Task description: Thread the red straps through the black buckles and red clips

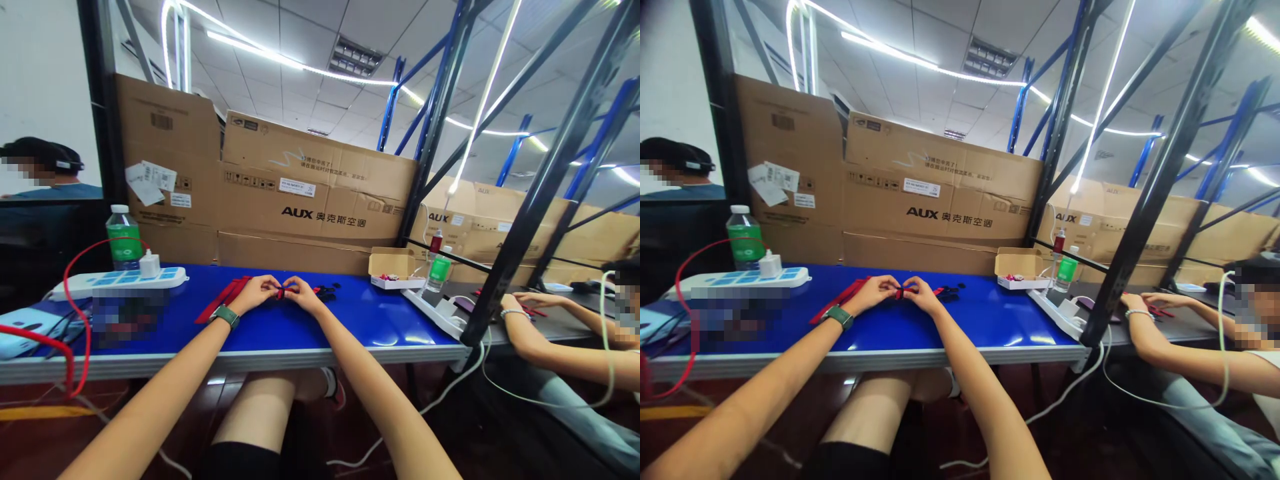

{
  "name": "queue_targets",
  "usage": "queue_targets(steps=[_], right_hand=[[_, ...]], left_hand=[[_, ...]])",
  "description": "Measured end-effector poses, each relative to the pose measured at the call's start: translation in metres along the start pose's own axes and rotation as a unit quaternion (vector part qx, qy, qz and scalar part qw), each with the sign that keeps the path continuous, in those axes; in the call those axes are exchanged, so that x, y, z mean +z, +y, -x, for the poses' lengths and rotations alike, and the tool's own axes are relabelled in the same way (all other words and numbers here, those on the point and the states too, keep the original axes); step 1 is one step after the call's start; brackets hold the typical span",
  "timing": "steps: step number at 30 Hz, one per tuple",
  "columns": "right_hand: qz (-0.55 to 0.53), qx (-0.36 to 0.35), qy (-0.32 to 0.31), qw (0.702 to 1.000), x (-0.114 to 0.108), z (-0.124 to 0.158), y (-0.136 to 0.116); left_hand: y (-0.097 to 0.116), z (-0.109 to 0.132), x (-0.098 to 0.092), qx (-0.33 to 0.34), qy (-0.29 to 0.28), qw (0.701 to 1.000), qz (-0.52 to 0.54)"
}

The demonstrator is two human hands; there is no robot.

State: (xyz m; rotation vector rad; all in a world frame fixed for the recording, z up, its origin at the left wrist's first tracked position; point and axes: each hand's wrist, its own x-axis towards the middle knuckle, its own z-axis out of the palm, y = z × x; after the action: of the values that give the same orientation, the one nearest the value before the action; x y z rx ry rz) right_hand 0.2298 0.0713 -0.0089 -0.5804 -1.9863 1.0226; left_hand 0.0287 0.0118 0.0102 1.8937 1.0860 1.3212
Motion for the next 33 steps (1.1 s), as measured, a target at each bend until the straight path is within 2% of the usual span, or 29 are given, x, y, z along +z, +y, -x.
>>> queue_targets(steps=[2, 5, 8, 12, 16, 20, 23, 27, 33], right_hand=[[-0.004, -0.003, 0.002, 1.000, 0.001, 0.002, -0.004], [0.060, -0.046, -0.007, 0.997, 0.003, 0.005, -0.011], [0.134, -0.077, 0.001, 0.988, 0.006, 0.008, -0.016], [0.172, -0.090, 0.031, 0.980, 0.007, 0.007, -0.019], [0.115, -0.097, 0.064, 0.987, 0.002, 0.003, -0.017], [0.069, -0.081, 0.095, 0.990, 0.000, -0.002, -0.009], [0.079, -0.052, 0.079, 0.992, 0.003, -0.001, -0.005], [0.114, -0.027, 0.067, 0.991, 0.009, 0.004, -0.006], [0.157, -0.065, 0.101, 0.980, 0.010, 0.007, -0.014]], left_hand=[[-0.003, -0.002, 0.000, -0.008, 0.018, 1.000, 0.000], [-0.007, -0.003, 0.000, -0.014, 0.038, 0.999, 0.006], [-0.008, -0.003, 0.000, -0.018, 0.027, 0.999, 0.012], [-0.007, -0.002, 0.002, -0.030, 0.003, 0.999, 0.029], [-0.010, -0.004, 0.003, -0.029, 0.027, 0.998, 0.042], [-0.016, -0.005, 0.002, -0.032, 0.046, 0.998, 0.003], [-0.016, -0.005, 0.001, -0.034, 0.052, 0.998, 0.002], [-0.013, -0.003, 0.001, -0.023, 0.032, 0.999, 0.008], [-0.012, -0.003, 0.003, -0.022, 0.009, 0.999, 0.023]])
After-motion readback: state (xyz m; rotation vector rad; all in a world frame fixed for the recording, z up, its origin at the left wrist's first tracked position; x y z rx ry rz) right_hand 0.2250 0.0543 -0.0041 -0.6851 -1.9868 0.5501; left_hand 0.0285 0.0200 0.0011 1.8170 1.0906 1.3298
